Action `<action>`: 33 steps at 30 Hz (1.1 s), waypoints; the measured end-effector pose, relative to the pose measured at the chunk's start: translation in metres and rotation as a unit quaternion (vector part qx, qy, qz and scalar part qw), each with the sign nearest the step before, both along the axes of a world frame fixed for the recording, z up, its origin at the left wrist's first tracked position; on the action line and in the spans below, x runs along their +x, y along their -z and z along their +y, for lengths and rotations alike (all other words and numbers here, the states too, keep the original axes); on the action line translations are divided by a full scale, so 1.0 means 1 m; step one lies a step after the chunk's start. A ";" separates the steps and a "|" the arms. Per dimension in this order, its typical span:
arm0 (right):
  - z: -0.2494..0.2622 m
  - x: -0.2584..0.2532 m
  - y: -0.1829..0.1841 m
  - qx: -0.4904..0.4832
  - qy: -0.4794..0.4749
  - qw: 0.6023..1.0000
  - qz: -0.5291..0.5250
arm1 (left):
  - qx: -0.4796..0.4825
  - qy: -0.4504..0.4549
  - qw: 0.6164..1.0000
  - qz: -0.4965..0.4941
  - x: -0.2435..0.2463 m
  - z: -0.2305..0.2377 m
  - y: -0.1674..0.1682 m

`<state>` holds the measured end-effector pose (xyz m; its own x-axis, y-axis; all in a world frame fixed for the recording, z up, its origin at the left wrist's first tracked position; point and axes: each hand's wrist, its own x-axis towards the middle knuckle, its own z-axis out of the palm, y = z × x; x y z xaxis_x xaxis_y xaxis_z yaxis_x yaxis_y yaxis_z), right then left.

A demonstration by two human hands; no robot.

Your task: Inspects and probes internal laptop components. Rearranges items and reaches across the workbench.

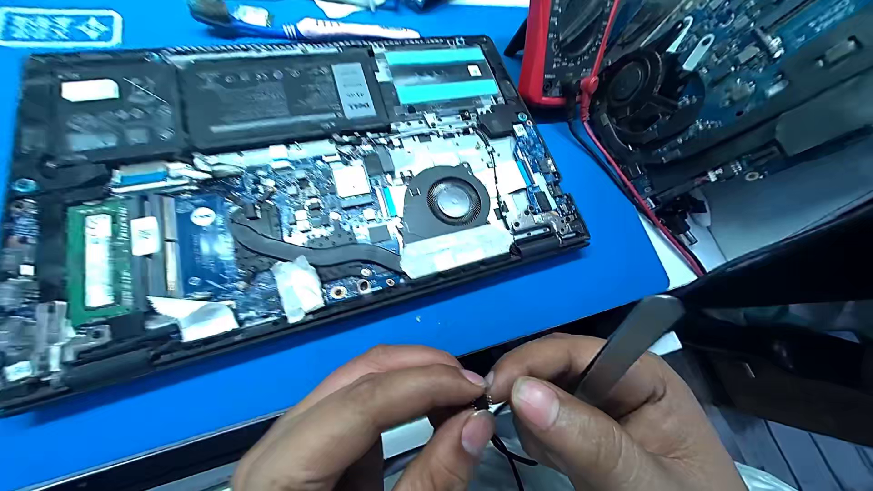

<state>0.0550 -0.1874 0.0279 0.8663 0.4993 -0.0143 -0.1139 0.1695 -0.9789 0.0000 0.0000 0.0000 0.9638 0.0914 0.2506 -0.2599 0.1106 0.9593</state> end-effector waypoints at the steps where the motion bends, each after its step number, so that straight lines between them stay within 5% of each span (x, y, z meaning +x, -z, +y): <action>1: -0.001 0.002 0.000 -0.010 -0.003 1.000 -0.010 | 0.000 0.001 1.000 -0.001 0.000 0.001 -0.001; 6: -0.017 0.027 -0.015 -0.166 0.031 0.977 -0.132 | 0.023 -0.015 0.999 -0.020 -0.006 0.020 -0.006; 12: -0.034 0.091 -0.011 -0.477 0.167 0.768 -0.393 | 0.076 -0.084 0.992 -0.062 -0.013 0.065 -0.020; 15: -0.029 0.113 -0.003 -0.517 0.189 0.721 -0.421 | 0.117 -0.139 0.981 -0.063 -0.014 0.096 -0.043; 22: -0.021 0.120 0.001 -0.539 0.166 0.731 -0.383 | 0.246 -0.333 0.908 -0.061 0.013 0.188 -0.084; 27: -0.030 0.127 0.007 -0.523 0.166 0.747 -0.375 | 0.400 -0.498 0.769 0.014 0.040 0.270 -0.095; 33: -0.037 0.130 0.021 -0.486 0.187 0.755 -0.399 | 0.493 -0.515 0.695 0.093 0.058 0.310 -0.089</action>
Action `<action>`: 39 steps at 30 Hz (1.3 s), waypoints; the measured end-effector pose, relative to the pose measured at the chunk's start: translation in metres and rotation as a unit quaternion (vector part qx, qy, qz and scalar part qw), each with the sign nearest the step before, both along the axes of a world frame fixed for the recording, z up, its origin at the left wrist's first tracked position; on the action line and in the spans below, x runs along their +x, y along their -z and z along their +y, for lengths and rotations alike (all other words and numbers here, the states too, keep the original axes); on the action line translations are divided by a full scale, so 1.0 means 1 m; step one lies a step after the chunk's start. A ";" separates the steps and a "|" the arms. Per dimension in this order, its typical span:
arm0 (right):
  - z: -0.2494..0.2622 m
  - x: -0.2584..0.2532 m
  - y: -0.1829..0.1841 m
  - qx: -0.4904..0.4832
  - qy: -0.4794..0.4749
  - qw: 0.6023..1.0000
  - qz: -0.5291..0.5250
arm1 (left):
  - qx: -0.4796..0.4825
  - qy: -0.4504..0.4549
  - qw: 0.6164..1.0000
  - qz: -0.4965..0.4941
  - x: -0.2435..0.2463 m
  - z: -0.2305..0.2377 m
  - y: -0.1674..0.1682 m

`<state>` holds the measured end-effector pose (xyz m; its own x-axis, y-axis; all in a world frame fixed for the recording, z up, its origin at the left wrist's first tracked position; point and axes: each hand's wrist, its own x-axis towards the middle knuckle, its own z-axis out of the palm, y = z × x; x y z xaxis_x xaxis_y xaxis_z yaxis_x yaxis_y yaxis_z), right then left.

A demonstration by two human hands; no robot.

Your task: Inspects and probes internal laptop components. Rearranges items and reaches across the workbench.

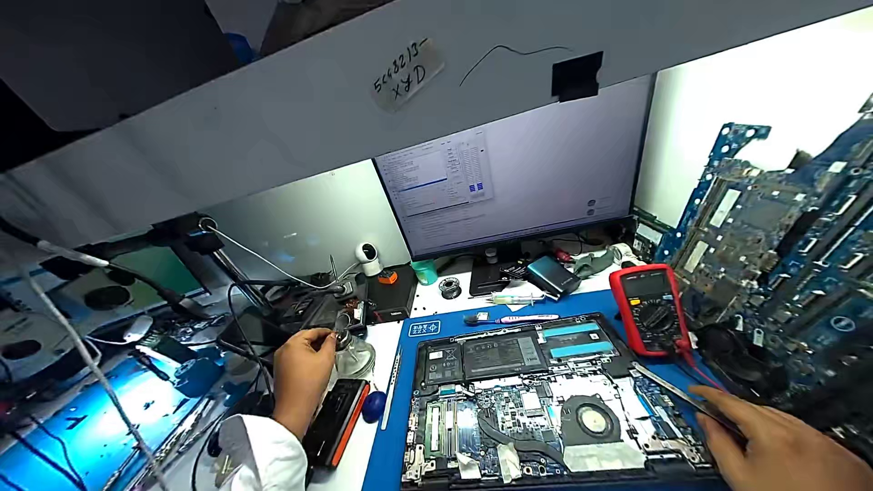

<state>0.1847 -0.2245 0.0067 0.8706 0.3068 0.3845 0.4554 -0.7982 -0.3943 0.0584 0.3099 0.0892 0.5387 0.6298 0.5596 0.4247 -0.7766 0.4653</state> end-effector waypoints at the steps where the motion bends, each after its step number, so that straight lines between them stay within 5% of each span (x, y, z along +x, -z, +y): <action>1: -0.001 0.000 0.002 0.006 0.000 1.000 -0.008 | 0.001 0.000 1.000 0.004 0.001 0.004 0.003; 9: -0.004 -0.001 0.008 0.020 -0.003 0.999 -0.026 | -0.013 -0.009 0.999 0.036 0.002 0.011 0.009; 24: -0.005 -0.001 0.017 0.018 -0.006 0.998 -0.052 | 0.314 0.020 0.937 0.154 -0.012 0.004 0.031; 39: -0.005 -0.002 0.019 0.027 -0.008 0.996 -0.084 | 0.239 0.069 0.960 0.129 -0.007 0.018 0.014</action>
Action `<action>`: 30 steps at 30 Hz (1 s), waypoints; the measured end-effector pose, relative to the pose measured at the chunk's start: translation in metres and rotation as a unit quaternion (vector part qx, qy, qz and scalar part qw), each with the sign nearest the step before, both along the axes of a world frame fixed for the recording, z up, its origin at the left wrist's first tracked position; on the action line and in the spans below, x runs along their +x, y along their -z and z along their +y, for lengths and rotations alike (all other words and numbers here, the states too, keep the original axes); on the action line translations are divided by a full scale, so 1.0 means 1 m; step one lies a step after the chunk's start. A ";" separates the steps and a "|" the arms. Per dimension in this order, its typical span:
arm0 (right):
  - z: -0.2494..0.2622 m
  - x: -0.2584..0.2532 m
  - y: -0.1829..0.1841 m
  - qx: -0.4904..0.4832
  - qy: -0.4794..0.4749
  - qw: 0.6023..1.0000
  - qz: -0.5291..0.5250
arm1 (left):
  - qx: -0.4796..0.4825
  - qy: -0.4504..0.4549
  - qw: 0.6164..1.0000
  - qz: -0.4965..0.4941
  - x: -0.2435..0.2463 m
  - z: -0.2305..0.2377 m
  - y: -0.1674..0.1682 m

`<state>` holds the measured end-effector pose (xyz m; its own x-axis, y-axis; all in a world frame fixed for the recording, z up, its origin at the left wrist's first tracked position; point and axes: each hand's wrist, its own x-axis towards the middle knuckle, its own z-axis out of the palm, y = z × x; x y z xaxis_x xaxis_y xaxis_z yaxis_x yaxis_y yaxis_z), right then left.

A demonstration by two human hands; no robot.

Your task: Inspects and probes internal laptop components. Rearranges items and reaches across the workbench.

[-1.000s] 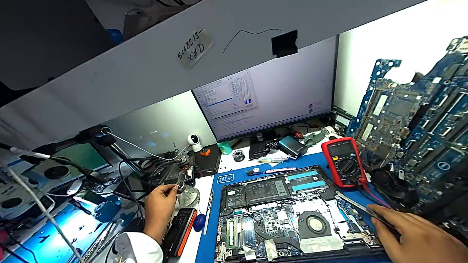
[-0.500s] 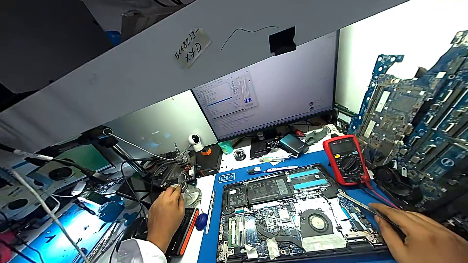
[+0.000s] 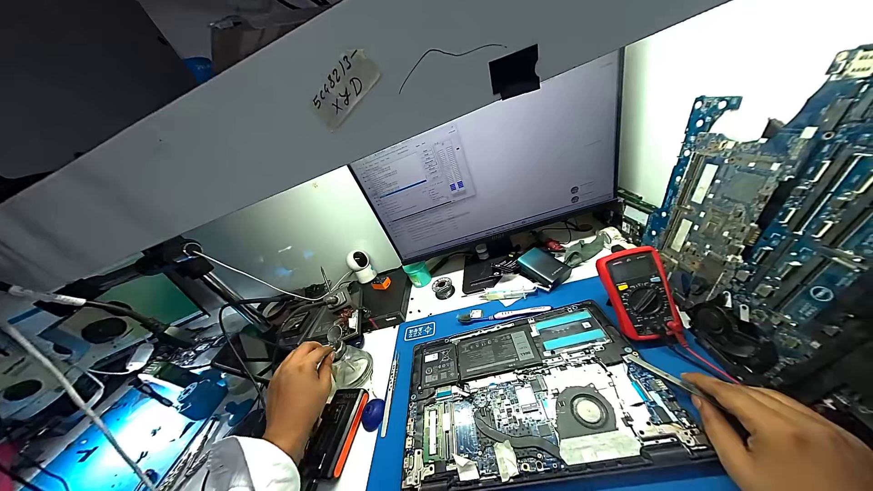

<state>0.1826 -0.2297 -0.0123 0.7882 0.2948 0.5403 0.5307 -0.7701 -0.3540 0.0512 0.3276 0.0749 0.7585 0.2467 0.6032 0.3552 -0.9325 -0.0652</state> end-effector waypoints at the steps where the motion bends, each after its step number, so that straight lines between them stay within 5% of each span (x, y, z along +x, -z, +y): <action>1: 0.000 0.000 0.000 0.000 0.002 1.000 -0.001 | -0.015 -0.003 1.000 0.004 0.001 0.001 -0.003; 8: 0.000 0.000 -0.001 0.000 0.000 1.000 0.001 | -0.271 -0.096 0.956 0.064 0.019 0.005 -0.041; 18: 0.000 -0.002 0.000 0.002 0.001 1.000 -0.007 | -0.403 -0.100 0.907 0.078 0.033 0.015 -0.053; 23: 0.000 -0.001 0.000 0.002 0.001 1.000 -0.002 | -0.373 -0.068 0.921 0.086 0.029 0.020 -0.051; 30: -0.001 -0.002 0.001 0.007 0.002 1.000 -0.011 | -0.186 0.019 0.979 0.083 0.010 0.017 -0.026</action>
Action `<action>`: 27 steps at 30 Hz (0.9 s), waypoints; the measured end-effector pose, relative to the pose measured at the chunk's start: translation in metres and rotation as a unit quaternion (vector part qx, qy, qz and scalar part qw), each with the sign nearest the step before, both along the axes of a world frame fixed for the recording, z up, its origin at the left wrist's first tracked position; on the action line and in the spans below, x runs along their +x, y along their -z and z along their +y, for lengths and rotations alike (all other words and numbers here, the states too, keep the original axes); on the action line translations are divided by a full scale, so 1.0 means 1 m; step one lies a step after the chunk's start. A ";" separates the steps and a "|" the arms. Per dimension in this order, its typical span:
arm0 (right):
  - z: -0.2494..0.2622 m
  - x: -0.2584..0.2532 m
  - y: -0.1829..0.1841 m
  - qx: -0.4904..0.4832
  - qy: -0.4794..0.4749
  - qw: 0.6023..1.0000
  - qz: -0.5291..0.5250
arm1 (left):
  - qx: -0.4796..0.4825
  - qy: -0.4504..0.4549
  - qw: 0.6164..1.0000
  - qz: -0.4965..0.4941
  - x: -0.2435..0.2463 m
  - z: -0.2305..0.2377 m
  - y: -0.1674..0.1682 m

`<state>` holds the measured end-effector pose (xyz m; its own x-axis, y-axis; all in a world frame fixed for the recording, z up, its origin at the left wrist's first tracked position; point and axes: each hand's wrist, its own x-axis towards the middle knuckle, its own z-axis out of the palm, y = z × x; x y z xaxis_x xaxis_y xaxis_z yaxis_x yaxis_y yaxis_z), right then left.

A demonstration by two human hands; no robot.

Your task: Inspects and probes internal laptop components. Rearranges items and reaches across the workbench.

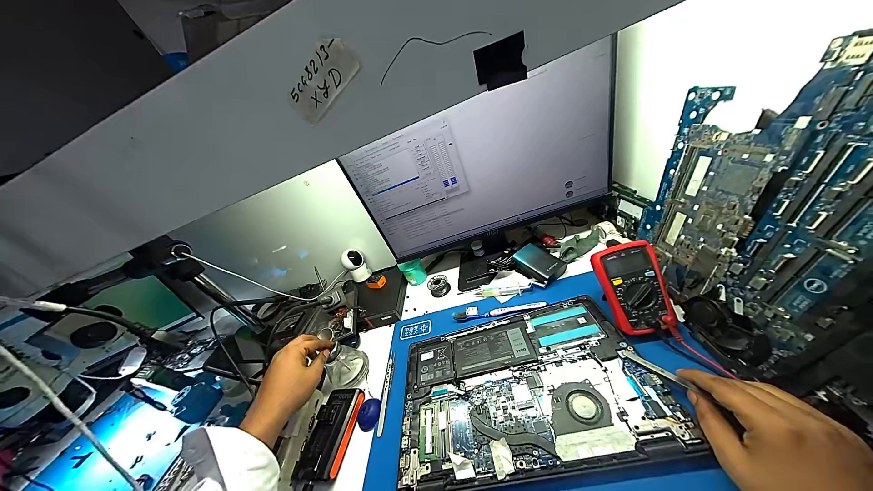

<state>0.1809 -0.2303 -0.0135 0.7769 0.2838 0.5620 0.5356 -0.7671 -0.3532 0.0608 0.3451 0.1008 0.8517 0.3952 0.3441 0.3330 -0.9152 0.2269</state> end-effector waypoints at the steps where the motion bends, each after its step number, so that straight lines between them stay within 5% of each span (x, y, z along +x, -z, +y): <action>1: 0.000 0.000 0.000 0.001 0.000 1.000 -0.002 | 0.025 0.010 1.000 -0.006 -0.004 -0.002 0.005; 9: 0.000 0.000 0.000 -0.002 0.001 1.000 -0.008 | 0.111 0.028 0.993 -0.027 -0.019 -0.005 0.033; 27: 0.000 0.001 0.003 0.000 0.003 1.000 -0.011 | 0.084 0.019 0.995 -0.050 -0.021 -0.007 0.034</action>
<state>0.1819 -0.2301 -0.0166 0.7659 0.2800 0.5789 0.5392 -0.7701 -0.3409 0.0397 0.3383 0.0667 0.8234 0.2925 0.4863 0.2801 -0.9548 0.1001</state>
